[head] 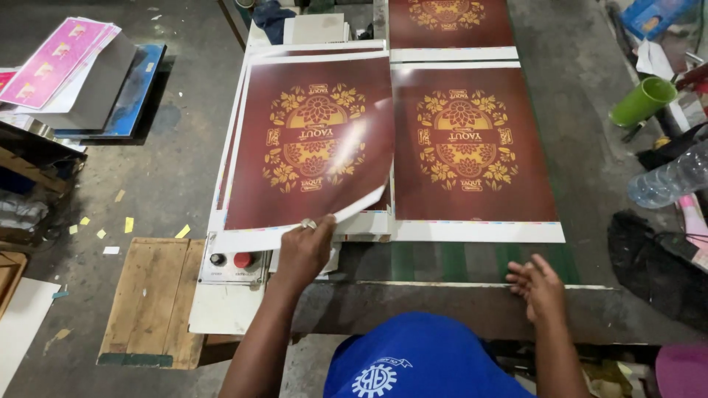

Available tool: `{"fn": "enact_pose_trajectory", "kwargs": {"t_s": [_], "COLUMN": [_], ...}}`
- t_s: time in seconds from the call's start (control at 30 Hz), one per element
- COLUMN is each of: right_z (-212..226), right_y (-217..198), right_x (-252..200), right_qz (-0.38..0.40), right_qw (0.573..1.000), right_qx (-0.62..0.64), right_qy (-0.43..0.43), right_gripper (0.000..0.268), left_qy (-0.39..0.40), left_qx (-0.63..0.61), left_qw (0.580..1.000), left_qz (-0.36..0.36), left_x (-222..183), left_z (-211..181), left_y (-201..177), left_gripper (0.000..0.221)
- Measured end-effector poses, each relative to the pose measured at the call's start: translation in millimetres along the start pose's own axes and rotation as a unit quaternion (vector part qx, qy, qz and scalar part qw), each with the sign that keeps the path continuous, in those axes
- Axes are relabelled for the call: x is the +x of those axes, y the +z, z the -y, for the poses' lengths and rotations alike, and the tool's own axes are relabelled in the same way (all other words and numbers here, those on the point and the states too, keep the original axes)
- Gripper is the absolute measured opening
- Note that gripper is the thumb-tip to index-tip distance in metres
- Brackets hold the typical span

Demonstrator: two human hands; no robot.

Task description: The person repeatedly picks up large printed sheets with a maroon and gold design from a stack on a table and places them onto a machine. The person handles the sheets by hand, aligning them before feeding them into the equipment.

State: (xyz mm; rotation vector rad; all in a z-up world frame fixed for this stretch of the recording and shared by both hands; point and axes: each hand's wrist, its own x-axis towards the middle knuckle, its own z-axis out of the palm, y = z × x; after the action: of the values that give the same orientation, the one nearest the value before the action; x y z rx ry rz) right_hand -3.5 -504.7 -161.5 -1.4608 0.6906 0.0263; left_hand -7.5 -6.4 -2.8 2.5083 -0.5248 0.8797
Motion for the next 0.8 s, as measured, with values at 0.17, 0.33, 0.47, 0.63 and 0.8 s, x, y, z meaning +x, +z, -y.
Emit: {"fn": "enact_pose_trajectory", "kwargs": {"t_s": [0.17,0.33,0.47,0.63,0.8], "right_z": [-22,1,-17,-13,-12], "right_y": [32,85,103,96,59], "right_x": [-24,-62,-60,-59,-58], "right_qz": [0.077,0.255,0.339,0.245,0.120], "right_qw": [0.996,0.961,0.940,0.966,0.979], "right_qx": [-0.047,-0.098,-0.001,0.083,0.128], "right_qy": [0.008,-0.048,-0.032,-0.002,-0.103], "right_gripper": [0.052,0.050,0.039,0.029,0.023], "left_qy": [0.053,0.121,0.157,0.158,0.033], "left_qx": [-0.066,-0.120,-0.164,-0.219,-0.104], "left_qw": [0.996,0.984,0.969,0.956,0.987], "left_qz": [0.025,0.046,0.092,0.117,0.117], "left_x": [-8,-10,-13,-13,13], "left_z": [-30,-81,-113,-109,-71], "left_y": [36,70,83,82,31], "left_gripper": [0.008,0.010,0.014,0.017,0.011]}}
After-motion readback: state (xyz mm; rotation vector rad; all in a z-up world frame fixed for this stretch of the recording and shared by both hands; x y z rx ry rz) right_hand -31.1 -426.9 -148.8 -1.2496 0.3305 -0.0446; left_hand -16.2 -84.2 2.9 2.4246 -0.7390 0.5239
